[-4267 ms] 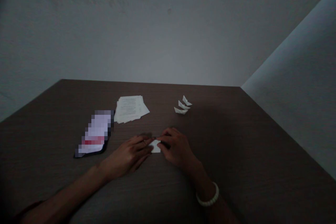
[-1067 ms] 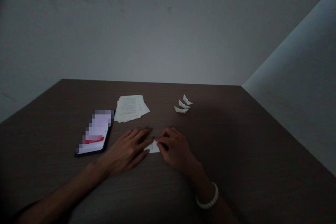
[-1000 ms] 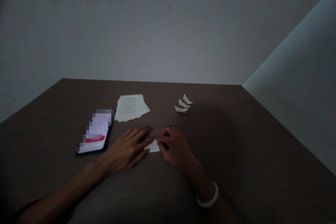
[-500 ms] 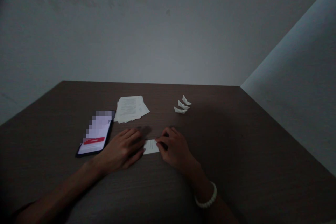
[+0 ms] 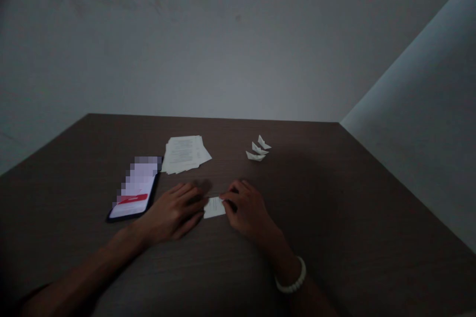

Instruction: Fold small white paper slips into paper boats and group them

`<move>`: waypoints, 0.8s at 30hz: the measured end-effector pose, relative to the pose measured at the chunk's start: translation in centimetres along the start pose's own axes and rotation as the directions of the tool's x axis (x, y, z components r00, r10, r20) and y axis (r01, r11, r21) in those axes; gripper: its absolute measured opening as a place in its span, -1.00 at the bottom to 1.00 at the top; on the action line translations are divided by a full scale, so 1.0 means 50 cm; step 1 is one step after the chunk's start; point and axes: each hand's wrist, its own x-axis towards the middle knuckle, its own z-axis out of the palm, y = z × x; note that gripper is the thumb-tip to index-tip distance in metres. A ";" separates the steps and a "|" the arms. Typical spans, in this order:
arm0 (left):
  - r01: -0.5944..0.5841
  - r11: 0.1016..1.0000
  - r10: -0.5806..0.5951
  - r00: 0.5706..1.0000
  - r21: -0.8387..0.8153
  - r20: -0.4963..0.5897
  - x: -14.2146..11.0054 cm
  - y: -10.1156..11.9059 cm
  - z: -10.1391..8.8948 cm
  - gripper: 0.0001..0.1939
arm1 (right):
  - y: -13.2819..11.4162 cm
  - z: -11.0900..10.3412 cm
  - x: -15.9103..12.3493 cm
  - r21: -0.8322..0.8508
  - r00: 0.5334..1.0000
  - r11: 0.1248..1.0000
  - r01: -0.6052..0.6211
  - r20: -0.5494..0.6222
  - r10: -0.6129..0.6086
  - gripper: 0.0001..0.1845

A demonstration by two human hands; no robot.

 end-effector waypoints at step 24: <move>0.052 0.988 -0.038 0.995 -0.143 0.095 0.011 0.019 -0.006 -0.68 | -0.036 0.025 0.022 -0.078 0.938 0.947 -0.312 -0.186 0.293 -0.80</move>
